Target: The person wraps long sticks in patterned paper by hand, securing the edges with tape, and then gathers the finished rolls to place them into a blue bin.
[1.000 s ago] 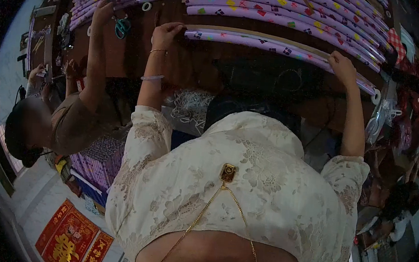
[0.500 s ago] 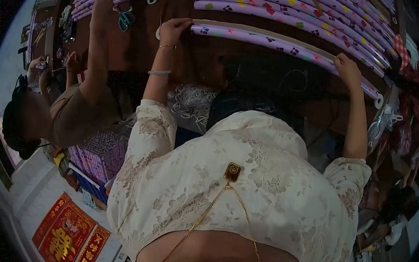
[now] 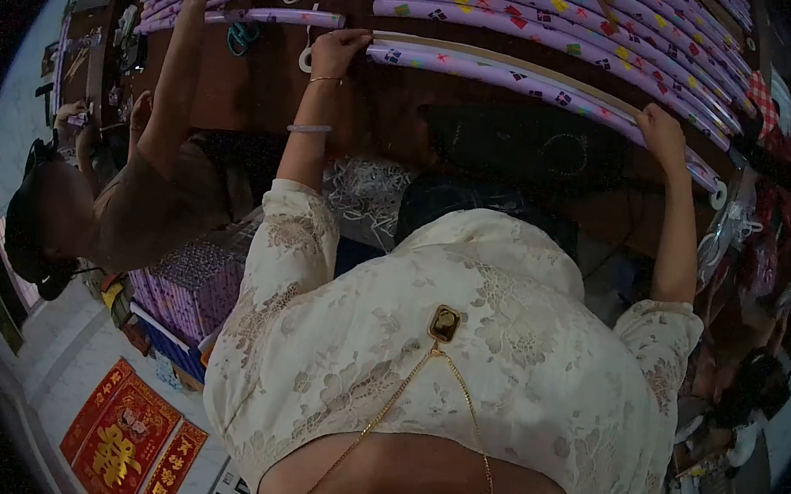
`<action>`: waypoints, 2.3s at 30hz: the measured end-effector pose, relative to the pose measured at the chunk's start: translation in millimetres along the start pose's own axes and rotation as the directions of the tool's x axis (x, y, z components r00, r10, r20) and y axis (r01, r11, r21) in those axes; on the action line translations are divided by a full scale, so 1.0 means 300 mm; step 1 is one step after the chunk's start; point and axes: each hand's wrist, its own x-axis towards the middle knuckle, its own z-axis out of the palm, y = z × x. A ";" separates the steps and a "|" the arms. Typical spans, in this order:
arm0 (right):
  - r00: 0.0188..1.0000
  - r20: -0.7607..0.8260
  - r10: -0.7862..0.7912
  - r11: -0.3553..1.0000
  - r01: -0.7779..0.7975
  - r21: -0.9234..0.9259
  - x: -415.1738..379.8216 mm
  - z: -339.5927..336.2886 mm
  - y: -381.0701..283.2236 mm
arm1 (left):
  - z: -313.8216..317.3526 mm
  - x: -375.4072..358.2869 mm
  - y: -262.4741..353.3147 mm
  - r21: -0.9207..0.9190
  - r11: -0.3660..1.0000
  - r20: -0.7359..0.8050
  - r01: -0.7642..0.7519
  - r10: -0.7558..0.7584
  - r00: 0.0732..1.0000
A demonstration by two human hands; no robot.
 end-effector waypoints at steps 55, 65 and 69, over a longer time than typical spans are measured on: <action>0.961 -0.186 0.203 0.973 -0.219 -0.067 -0.024 0.049 -0.072 | -0.018 0.032 0.052 0.115 0.991 0.074 0.066 -0.075 0.994; 0.954 -0.244 0.177 0.971 -0.209 -0.114 -0.026 0.069 -0.083 | -0.038 0.022 0.109 0.131 0.988 0.074 0.083 -0.093 0.993; 0.951 -0.231 0.205 0.963 -0.238 -0.127 -0.012 0.069 -0.085 | -0.036 0.023 0.100 0.147 0.984 0.090 0.100 -0.114 0.989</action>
